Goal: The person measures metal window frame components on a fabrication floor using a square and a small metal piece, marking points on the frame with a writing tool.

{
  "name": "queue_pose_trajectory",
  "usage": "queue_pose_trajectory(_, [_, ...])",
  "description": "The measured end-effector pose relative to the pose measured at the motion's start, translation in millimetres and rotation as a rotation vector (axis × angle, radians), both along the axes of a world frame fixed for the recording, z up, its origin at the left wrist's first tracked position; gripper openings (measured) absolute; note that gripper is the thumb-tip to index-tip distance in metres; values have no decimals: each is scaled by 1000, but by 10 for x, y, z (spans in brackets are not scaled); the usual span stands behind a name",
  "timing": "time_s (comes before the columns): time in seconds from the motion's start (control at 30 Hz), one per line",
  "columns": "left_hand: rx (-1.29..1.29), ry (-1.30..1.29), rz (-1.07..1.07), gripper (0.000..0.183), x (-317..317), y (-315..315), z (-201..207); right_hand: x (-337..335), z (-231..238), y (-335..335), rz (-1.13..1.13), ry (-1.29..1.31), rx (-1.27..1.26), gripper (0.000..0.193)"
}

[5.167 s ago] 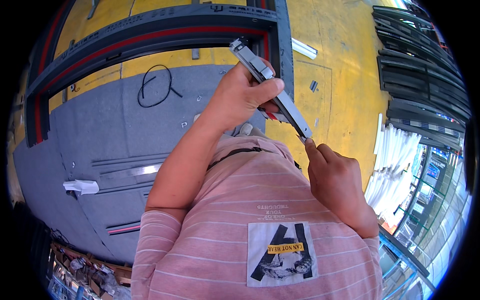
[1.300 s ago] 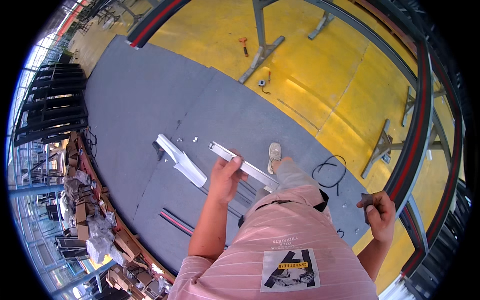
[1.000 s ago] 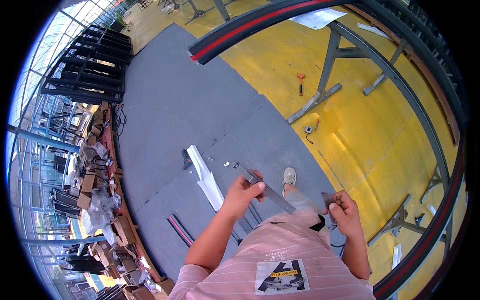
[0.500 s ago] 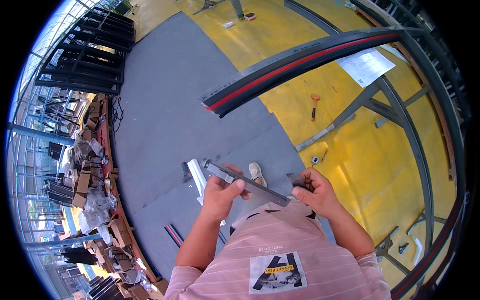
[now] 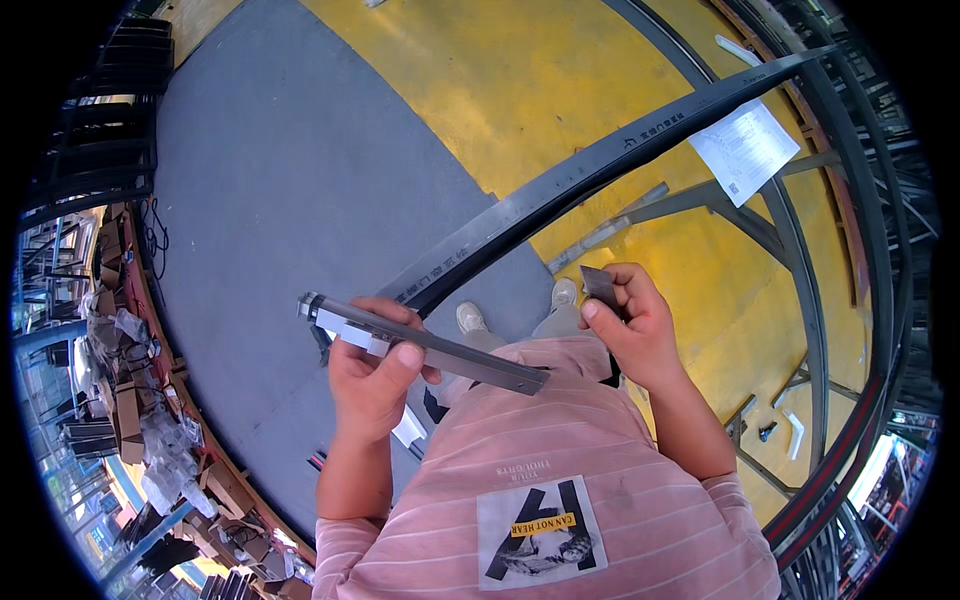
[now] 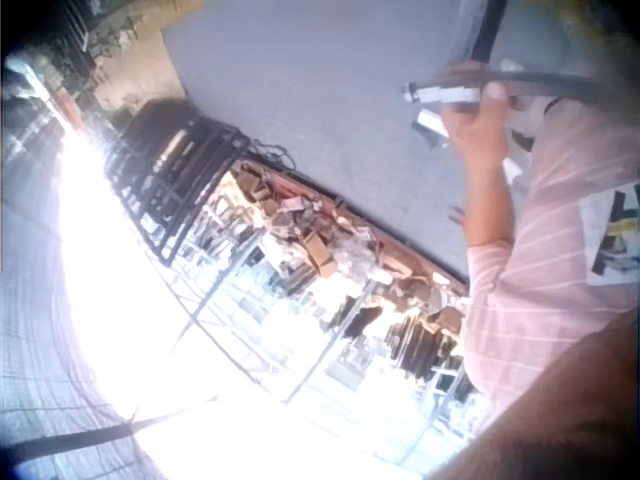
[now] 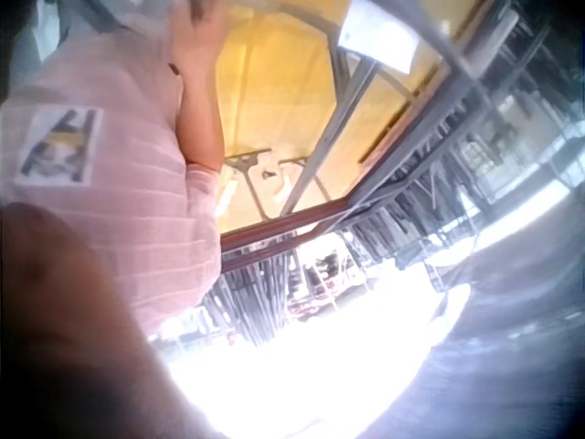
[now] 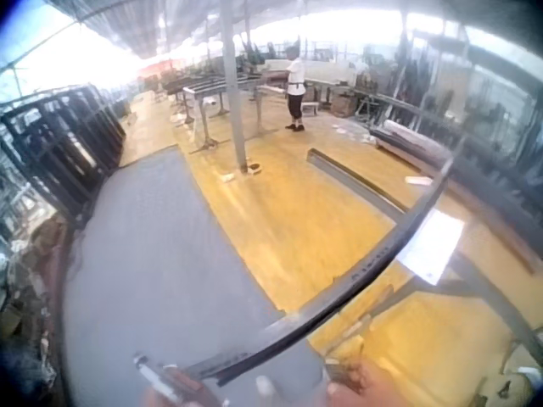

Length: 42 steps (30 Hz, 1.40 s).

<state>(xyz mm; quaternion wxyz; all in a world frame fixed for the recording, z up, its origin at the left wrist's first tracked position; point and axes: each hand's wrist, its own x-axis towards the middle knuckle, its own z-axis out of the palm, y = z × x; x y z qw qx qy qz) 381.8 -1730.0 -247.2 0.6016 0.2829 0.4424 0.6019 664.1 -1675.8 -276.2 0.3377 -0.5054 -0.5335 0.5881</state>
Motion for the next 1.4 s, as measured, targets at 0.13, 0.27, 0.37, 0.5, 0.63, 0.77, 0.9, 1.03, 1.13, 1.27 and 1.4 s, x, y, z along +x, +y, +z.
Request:
queue_pose_trajectory(0.13, [63,104,151,40,153,134,-26,-65,39,456,228,-231,190,24])
queue_pose_trajectory(0.27, [8,163,351,34,468,196,-91,-8,-182,866,449,-183,619,21])
queue_pose_trajectory(0.37, [-42,216,508,34,706,176,-75,-21,-286,1093,558,-178,963,38])
queue_pose_trajectory(0.5, [-30,254,640,30,1001,63,-75,63,-365,1178,767,-335,1257,63])
queue_pose_trajectory(0.63, [-83,231,733,27,1325,-62,-183,77,-442,1315,773,-448,1377,79])
queue_pose_trajectory(0.77, [-123,164,788,28,1537,-138,-344,74,-400,1462,759,-565,1411,84])
queue_pose_trajectory(0.9, [-118,150,808,30,1662,-134,-447,87,-437,1481,723,-584,1438,86])
queue_pose_trajectory(1.03, [-120,127,823,29,1727,-163,-546,124,-496,1512,696,-630,1467,86])
queue_pose_trajectory(1.13, [-115,118,825,28,1720,-227,-589,185,-502,1537,654,-642,1503,86])
queue_pose_trajectory(1.27, [-104,80,804,29,1716,-196,-645,302,-497,1605,641,-688,1482,87])
queue_pose_trajectory(1.4, [-96,61,748,33,1753,-94,-629,397,-475,1648,682,-661,1364,81])
